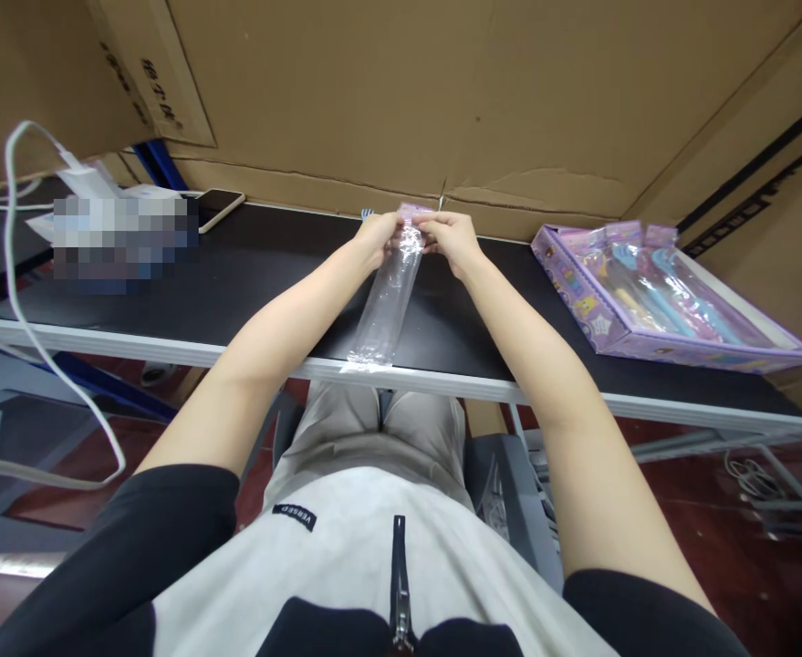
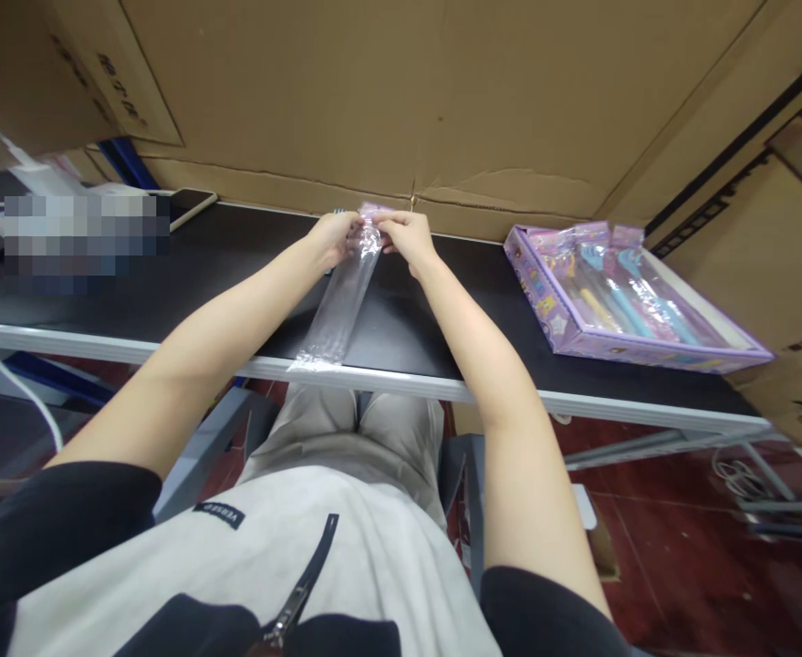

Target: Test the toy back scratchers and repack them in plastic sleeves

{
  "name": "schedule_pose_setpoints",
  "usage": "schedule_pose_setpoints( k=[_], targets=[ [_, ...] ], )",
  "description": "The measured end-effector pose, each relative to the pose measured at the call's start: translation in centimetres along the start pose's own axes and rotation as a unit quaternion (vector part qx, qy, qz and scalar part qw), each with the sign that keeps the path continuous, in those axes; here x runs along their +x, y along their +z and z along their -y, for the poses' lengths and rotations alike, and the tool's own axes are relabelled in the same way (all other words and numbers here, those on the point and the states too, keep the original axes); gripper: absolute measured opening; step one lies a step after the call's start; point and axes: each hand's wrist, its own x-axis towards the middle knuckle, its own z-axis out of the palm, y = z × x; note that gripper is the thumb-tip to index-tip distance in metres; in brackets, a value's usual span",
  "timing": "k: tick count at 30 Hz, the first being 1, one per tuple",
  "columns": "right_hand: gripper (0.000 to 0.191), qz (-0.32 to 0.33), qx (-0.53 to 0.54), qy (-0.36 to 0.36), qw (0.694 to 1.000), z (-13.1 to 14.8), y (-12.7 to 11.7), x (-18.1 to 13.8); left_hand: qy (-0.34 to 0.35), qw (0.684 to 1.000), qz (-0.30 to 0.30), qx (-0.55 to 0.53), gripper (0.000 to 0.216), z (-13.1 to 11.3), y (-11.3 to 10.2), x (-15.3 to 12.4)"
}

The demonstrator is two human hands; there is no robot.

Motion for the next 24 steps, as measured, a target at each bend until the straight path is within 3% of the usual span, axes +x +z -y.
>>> schedule_pose_setpoints(
  k=[11, 16, 24],
  targets=[
    [0.023, -0.007, 0.005, 0.010, 1.000, -1.9, -0.3, -0.5, 0.030, 0.999, 0.041, -0.005, 0.010, 0.4, -0.4, -2.4],
    [0.006, -0.048, 0.001, 0.034, 0.998, -1.5, -1.1, -0.4, 0.043, 0.996, 0.076, 0.030, 0.005, 0.4, -0.1, -3.4],
    [0.018, -0.068, 0.000, -0.017, 0.998, -2.0, -2.1, 0.4, 0.073, 0.991, 0.042, 0.100, 0.021, 0.8, -0.5, -2.8]
  ],
)
